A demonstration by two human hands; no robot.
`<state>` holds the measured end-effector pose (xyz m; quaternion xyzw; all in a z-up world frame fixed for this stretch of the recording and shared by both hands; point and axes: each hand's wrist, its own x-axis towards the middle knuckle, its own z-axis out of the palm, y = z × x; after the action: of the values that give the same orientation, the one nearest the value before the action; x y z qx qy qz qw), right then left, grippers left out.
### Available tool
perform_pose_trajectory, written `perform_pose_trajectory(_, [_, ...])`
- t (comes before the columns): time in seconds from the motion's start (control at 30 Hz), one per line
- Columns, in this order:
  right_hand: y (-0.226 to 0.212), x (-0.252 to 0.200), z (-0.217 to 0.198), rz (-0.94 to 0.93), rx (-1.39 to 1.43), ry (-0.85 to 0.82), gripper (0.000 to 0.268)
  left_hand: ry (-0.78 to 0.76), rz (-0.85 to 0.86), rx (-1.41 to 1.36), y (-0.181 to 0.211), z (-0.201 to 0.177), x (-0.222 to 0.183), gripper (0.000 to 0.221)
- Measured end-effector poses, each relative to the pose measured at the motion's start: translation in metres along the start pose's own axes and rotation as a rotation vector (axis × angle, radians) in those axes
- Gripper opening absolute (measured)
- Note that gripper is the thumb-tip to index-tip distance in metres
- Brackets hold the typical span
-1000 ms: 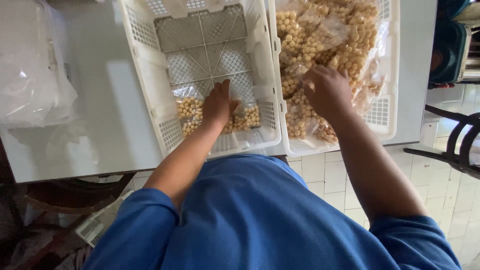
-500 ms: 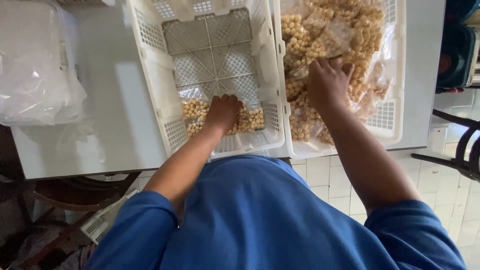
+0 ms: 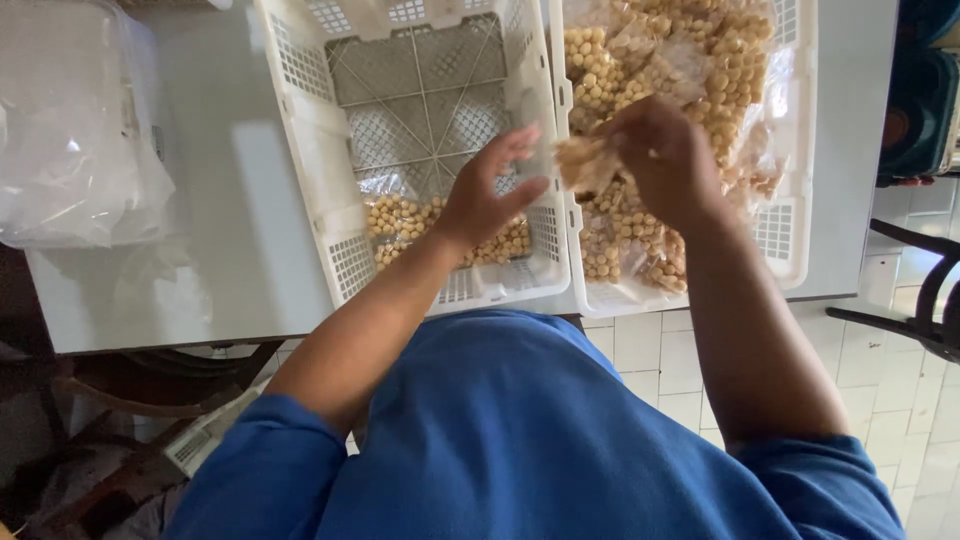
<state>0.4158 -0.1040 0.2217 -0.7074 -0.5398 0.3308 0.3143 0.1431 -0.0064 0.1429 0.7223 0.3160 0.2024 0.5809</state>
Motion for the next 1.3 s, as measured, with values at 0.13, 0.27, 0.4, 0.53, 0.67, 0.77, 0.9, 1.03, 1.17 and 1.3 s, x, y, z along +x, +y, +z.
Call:
perform_pose_trajectory(0.13, [0.010,0.008,0.040,-0.071,0.262,-0.099,0.019,-0.148,-0.055,-0.261,-0.010,-0.004,0.009,0.070])
perform_pose_trajectory(0.27, [0.002,0.019,0.048,-0.082,0.222,-0.075,0.021,-0.141,-0.160,-0.141,-0.008,-0.020,-0.001,0.051])
perform_pose_trajectory(0.4, [0.009,0.010,0.036,-0.033,0.201,-0.022,0.022,0.065,-0.463,0.088,-0.089,-0.006,-0.016,0.042])
perform_pose_trajectory(0.53, [0.024,-0.005,0.014,0.135,0.136,-0.021,0.022,0.002,-0.580,0.129,-0.109,0.015,-0.022,0.036])
perform_pose_trajectory(0.67, [0.044,-0.025,-0.001,0.208,0.009,0.023,0.027,0.057,-0.473,0.226,-0.171,0.049,-0.029,0.032])
perform_pose_trajectory(0.77, [0.071,-0.039,-0.015,0.057,-0.052,0.110,0.023,-0.051,-0.448,0.268,-0.108,0.032,-0.029,0.071])
perform_pose_trajectory(0.9, [0.104,-0.051,-0.013,-0.070,-0.201,0.175,0.021,-0.213,-0.197,0.714,-0.161,0.044,-0.034,0.049])
perform_pose_trajectory(1.03, [0.100,-0.044,0.022,-0.167,-0.278,0.136,0.024,-0.434,-0.037,0.943,-0.217,0.065,-0.029,0.025])
perform_pose_trajectory(1.17, [0.086,-0.031,0.062,-0.093,-0.546,-0.090,0.021,-0.428,-0.056,0.837,-0.156,0.041,-0.033,0.029])
perform_pose_trajectory(1.3, [0.086,-0.011,0.093,-0.083,-0.799,-0.118,0.030,-0.241,-0.406,0.510,-0.093,0.014,-0.048,0.038])
